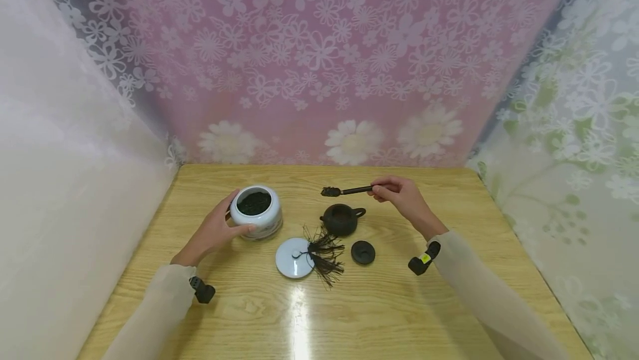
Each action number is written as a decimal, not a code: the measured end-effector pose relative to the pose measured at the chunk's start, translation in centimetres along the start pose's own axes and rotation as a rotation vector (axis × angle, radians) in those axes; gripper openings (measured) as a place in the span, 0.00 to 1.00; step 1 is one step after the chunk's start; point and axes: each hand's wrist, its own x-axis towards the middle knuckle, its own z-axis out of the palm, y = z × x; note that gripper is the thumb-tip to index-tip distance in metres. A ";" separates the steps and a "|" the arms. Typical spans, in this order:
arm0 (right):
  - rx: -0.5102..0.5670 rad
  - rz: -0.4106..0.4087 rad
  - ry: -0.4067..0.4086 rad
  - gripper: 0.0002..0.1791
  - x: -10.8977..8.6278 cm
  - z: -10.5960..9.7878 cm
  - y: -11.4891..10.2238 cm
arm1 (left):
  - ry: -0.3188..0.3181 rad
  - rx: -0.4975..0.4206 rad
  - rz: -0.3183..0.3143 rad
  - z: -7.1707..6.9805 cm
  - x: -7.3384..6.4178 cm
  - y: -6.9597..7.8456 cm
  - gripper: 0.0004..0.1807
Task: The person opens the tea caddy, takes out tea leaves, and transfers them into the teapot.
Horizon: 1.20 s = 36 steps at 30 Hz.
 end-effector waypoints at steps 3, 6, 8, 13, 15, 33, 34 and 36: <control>-0.012 0.013 0.000 0.21 -0.7 -0.6 0.7 | 0.001 -0.001 0.003 -0.1 -0.1 0.0 0.69; -0.028 0.030 -0.004 0.22 -1.3 -1.0 1.5 | -0.001 -0.002 0.006 -0.1 -0.1 0.0 0.69; -0.051 0.043 -0.006 0.23 -1.5 -1.2 2.0 | -0.003 -0.002 0.003 -0.1 -0.2 0.0 0.69; -0.118 0.043 -0.002 0.22 -1.8 -1.4 3.1 | -0.003 0.001 -0.020 -0.1 -0.3 0.1 0.70; -0.141 0.027 -0.001 0.22 -1.9 -1.4 3.3 | -0.001 0.004 -0.023 -0.1 -0.3 0.0 0.70; -0.477 -0.245 0.123 0.13 -2.1 -0.1 1.5 | -0.004 0.006 -0.006 -0.1 -0.3 0.4 0.69; -0.481 -0.254 0.134 0.12 -2.1 -0.1 1.3 | -0.004 0.006 -0.005 -0.1 -0.3 0.4 0.69; -0.480 -0.269 0.151 0.12 -2.0 -0.2 1.1 | -0.004 0.004 -0.004 -0.1 -0.3 0.5 0.69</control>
